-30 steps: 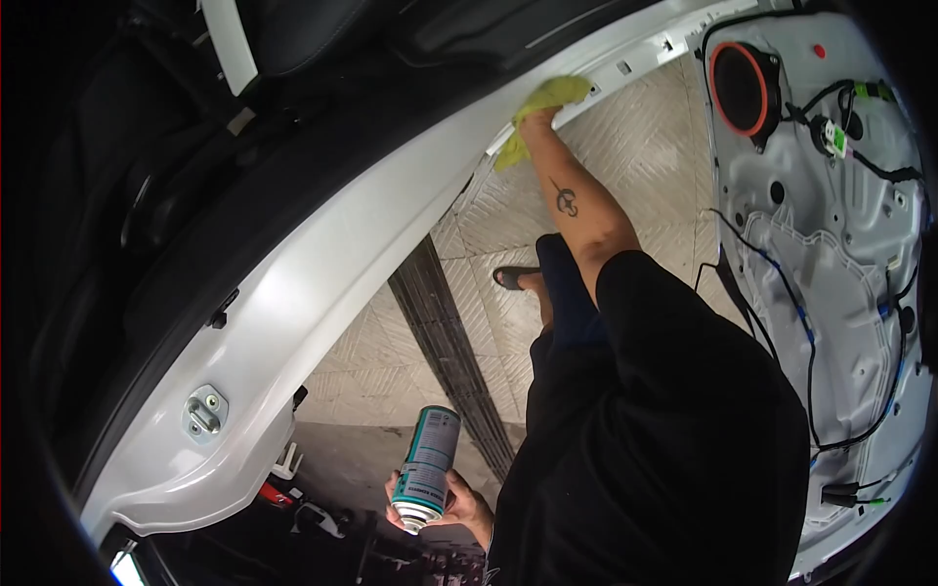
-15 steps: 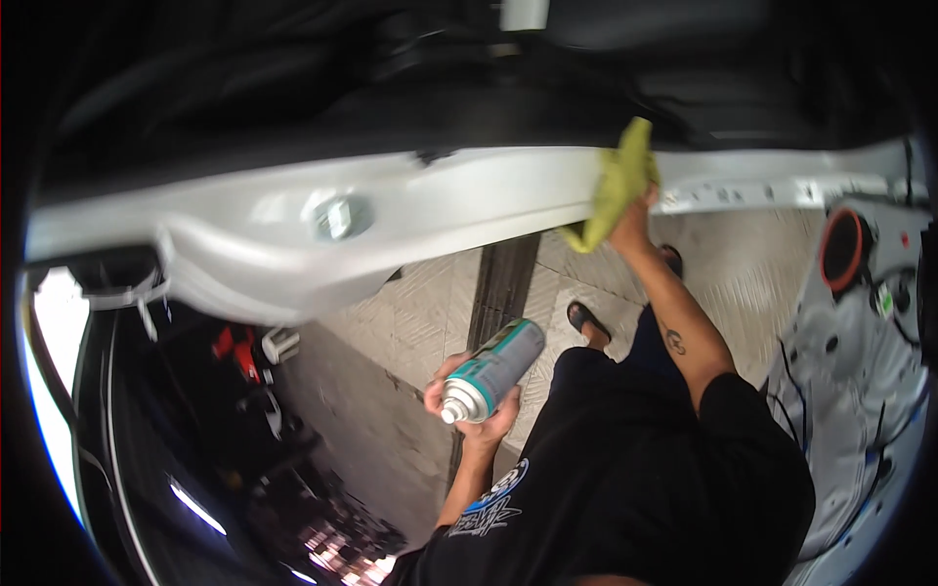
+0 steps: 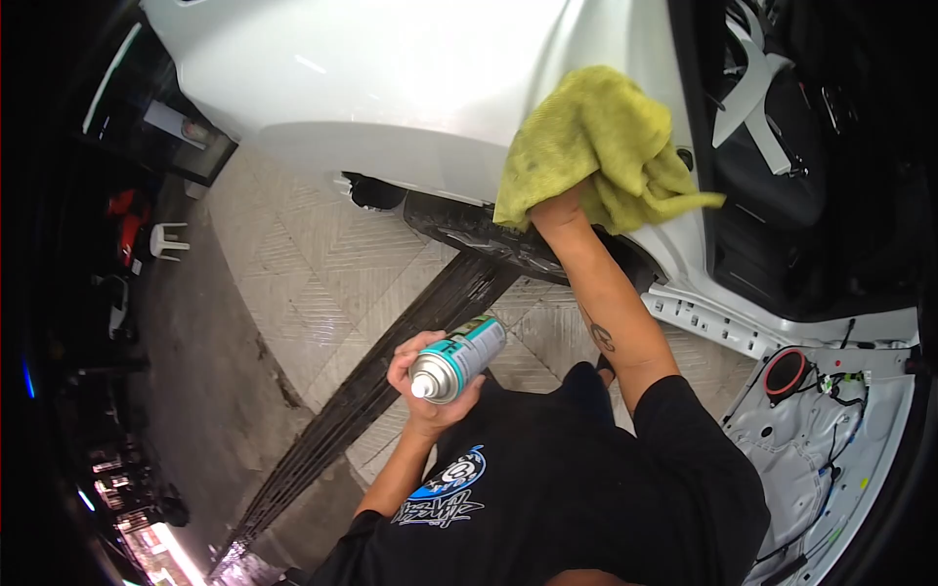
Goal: Cleaning the interior door frame and the area around the exterior door handle of a white SUV using a spray and a microfiber cloth.
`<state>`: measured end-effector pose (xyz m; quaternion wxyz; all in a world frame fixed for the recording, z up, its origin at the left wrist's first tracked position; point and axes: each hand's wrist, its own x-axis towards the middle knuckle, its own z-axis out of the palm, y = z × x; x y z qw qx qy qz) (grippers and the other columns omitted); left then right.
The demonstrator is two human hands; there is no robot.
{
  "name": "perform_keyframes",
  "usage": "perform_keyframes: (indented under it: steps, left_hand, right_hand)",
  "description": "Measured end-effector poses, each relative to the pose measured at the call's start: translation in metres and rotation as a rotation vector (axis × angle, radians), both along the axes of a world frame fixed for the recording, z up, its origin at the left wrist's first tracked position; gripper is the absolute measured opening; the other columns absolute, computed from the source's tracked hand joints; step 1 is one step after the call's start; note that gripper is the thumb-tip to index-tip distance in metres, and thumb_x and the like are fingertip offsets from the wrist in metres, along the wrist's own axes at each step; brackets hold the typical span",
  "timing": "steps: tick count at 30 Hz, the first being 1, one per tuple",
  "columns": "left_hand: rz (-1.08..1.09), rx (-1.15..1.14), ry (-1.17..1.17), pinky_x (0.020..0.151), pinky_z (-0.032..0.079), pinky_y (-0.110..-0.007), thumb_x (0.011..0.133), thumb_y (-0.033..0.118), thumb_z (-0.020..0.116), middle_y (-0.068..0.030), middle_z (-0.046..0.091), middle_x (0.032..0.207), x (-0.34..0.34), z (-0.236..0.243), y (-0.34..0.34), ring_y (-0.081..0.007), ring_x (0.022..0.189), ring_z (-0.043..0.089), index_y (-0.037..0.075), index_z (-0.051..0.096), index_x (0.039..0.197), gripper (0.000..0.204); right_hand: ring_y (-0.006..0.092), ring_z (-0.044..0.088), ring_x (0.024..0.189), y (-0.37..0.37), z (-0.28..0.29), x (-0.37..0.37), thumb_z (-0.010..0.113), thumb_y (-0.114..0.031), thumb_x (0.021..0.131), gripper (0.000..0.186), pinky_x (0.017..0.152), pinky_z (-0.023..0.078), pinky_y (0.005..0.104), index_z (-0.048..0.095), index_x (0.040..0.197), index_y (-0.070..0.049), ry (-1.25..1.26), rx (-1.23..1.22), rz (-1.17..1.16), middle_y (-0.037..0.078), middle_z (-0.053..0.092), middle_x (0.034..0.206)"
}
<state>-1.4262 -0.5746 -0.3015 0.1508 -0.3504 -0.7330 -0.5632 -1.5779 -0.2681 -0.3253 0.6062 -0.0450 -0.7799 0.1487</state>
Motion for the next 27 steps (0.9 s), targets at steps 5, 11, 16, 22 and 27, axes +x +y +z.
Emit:
perform_keyframes:
  steps: [5,11,16,22,27]
  left_hand:
    - [0.036,0.082,-0.086,0.103,0.044,-0.049,0.069,0.011,0.092,-0.0245,0.052,0.129,-0.046,-0.007,-0.077,-0.0322,0.118,0.056,0.012,0.024,0.14,0.099]
    - [0.064,0.019,-0.074,0.103,0.047,-0.051,0.074,0.013,0.09,-0.0247,0.049,0.134,-0.081,0.004,-0.125,-0.0374,0.118,0.056,0.007,0.024,0.143,0.096]
    - [0.07,-0.025,0.029,0.104,0.051,-0.058,0.087,0.012,0.085,-0.0272,0.049,0.136,-0.114,0.004,-0.115,-0.0402,0.124,0.055,0.003,0.023,0.148,0.088]
    - [-0.075,-0.035,0.058,0.104,0.045,-0.057,0.087,0.017,0.085,-0.0231,0.048,0.132,-0.132,0.003,-0.123,-0.0395,0.121,0.052,0.002,0.023,0.147,0.088]
    - [-0.095,-0.029,0.021,0.107,0.044,-0.056,0.085,0.02,0.086,-0.023,0.043,0.137,-0.127,0.016,-0.12,-0.0415,0.128,0.046,0.004,0.019,0.15,0.095]
  right_hand:
    - [0.0256,0.061,0.114,-0.036,-0.1,0.0,0.058,-0.021,0.098,0.029,0.099,0.05,0.0408,0.063,0.12,-0.004,-0.306,0.311,-0.368,0.011,0.065,0.119]
    - [0.0389,0.06,0.111,-0.142,-0.128,0.009,0.062,-0.018,0.089,0.029,0.098,0.049,0.05,0.065,0.114,-0.004,-0.916,-0.657,0.093,0.021,0.064,0.116]
    - [0.0452,0.055,0.126,-0.178,-0.077,-0.051,0.058,-0.019,0.091,0.049,0.106,0.044,0.0512,0.056,0.136,0.0,-0.289,-1.147,0.028,0.03,0.059,0.133]
    - [0.0468,0.056,0.125,-0.167,-0.107,-0.056,0.057,-0.018,0.091,0.049,0.104,0.045,0.0527,0.055,0.136,0.002,-0.21,-1.131,-0.002,0.032,0.06,0.132]
    - [0.0481,0.049,0.128,-0.217,-0.096,-0.051,0.059,-0.017,0.089,0.05,0.107,0.039,0.0562,0.056,0.135,0.0,-0.476,-0.972,-0.05,0.03,0.054,0.136]
